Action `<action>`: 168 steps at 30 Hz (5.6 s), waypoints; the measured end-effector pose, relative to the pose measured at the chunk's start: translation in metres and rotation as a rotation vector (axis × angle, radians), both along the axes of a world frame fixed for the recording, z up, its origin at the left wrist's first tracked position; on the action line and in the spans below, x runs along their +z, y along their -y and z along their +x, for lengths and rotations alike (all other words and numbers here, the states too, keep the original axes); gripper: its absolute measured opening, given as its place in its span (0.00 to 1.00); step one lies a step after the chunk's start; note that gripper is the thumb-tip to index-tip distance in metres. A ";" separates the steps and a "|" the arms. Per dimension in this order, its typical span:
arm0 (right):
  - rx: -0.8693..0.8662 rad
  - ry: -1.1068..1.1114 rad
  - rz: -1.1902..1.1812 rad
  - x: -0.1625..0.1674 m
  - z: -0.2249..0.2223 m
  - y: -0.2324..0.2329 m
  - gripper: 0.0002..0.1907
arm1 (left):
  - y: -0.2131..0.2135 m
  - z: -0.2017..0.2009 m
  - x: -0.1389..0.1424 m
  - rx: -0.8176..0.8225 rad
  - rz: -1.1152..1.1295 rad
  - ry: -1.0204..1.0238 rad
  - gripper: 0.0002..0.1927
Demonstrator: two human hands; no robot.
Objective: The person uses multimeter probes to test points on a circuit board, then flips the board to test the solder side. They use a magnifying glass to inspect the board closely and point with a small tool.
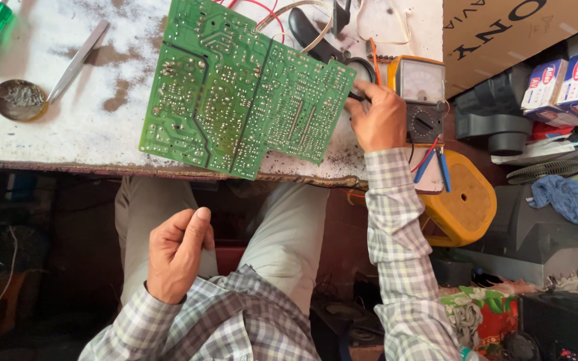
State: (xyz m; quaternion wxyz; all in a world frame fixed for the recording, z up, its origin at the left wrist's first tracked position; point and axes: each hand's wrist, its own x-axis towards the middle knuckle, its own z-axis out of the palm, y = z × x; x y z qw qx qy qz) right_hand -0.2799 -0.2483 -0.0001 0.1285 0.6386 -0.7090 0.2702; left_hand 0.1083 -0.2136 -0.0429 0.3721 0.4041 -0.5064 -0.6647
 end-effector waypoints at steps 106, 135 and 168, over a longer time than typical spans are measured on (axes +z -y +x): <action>0.215 0.273 -0.164 0.006 0.135 -0.025 0.11 | 0.035 -0.071 0.023 -0.342 -0.112 -0.310 0.17; 0.215 0.245 -0.199 0.009 0.137 -0.023 0.08 | 0.033 -0.071 0.021 -0.345 -0.071 -0.354 0.18; -0.218 0.770 -0.309 -0.028 0.071 -0.093 0.05 | 0.023 -0.085 0.022 -0.280 -0.345 -0.120 0.18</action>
